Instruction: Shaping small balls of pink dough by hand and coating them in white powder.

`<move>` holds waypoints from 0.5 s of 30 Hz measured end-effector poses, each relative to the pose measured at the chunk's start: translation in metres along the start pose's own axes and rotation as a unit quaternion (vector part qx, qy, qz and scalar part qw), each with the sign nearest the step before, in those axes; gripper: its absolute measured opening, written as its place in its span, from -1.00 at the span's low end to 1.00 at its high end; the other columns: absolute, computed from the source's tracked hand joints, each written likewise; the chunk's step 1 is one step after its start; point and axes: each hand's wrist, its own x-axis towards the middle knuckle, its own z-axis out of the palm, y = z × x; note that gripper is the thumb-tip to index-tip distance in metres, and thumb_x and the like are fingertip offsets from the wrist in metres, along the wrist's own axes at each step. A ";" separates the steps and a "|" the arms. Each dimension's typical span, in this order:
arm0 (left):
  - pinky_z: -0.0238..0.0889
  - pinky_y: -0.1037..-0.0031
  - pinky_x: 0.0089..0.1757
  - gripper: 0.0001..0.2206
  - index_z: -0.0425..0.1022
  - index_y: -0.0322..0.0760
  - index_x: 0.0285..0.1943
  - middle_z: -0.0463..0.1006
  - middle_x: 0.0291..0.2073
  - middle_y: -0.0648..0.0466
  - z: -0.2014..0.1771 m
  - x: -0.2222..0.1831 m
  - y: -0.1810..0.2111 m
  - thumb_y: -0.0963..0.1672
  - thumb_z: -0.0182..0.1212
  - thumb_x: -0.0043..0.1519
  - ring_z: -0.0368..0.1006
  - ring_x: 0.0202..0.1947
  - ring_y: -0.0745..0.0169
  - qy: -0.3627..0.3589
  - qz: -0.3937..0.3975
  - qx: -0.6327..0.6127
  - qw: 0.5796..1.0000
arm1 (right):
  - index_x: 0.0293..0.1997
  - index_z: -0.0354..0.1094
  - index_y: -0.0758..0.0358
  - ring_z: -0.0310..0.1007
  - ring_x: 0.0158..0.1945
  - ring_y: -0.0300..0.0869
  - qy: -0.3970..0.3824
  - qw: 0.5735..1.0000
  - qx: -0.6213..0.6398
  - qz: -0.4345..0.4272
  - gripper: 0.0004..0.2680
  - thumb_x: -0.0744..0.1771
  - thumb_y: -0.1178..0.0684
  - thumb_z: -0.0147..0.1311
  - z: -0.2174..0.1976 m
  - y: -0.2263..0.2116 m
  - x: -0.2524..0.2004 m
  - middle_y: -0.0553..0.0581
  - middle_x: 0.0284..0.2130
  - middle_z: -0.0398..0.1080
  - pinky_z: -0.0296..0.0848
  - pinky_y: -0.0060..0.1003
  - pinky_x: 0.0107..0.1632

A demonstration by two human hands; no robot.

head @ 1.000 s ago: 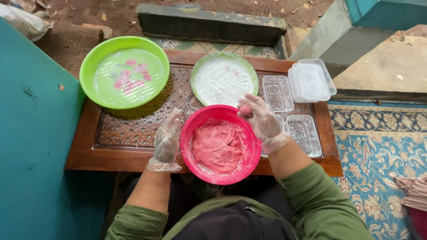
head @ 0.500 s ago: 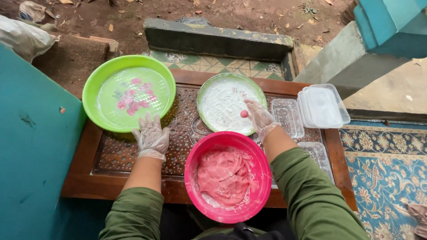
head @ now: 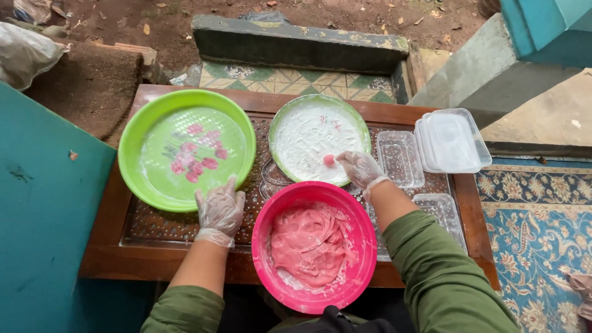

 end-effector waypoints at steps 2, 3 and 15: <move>-0.52 -0.08 0.40 -0.42 0.18 0.10 0.53 0.49 0.24 -0.07 0.009 -0.013 0.001 0.19 -0.30 0.36 0.24 0.41 0.01 -0.008 0.069 -0.020 0.997 | -0.09 0.55 0.04 0.59 -0.04 0.08 -0.030 0.988 -0.123 -0.094 -0.83 0.35 0.04 -0.02 0.025 0.057 0.035 0.21 -0.20 0.60 0.55 -0.10 0.03; -0.52 -0.08 0.40 -0.42 0.18 0.10 0.53 0.49 0.24 -0.07 0.019 -0.021 -0.003 0.19 -0.30 0.36 0.24 0.41 0.01 -0.008 0.067 -0.018 0.998 | -0.09 0.55 0.04 0.59 -0.04 0.08 -0.031 0.988 -0.121 -0.095 -0.83 0.35 0.04 -0.02 0.013 0.023 0.015 0.21 -0.20 0.60 0.55 -0.10 0.03; 0.30 0.20 -0.11 -0.63 0.46 -0.24 0.25 0.63 -0.26 -0.09 0.024 -0.113 -0.014 -0.04 -0.11 0.37 0.52 -0.28 -0.12 0.155 0.348 -0.218 0.898 | 0.10 0.48 0.24 0.50 0.12 -0.01 0.054 0.982 -0.090 -0.158 -0.77 0.39 0.09 -0.09 -0.027 -0.056 -0.004 0.17 0.05 0.52 0.41 -0.23 0.26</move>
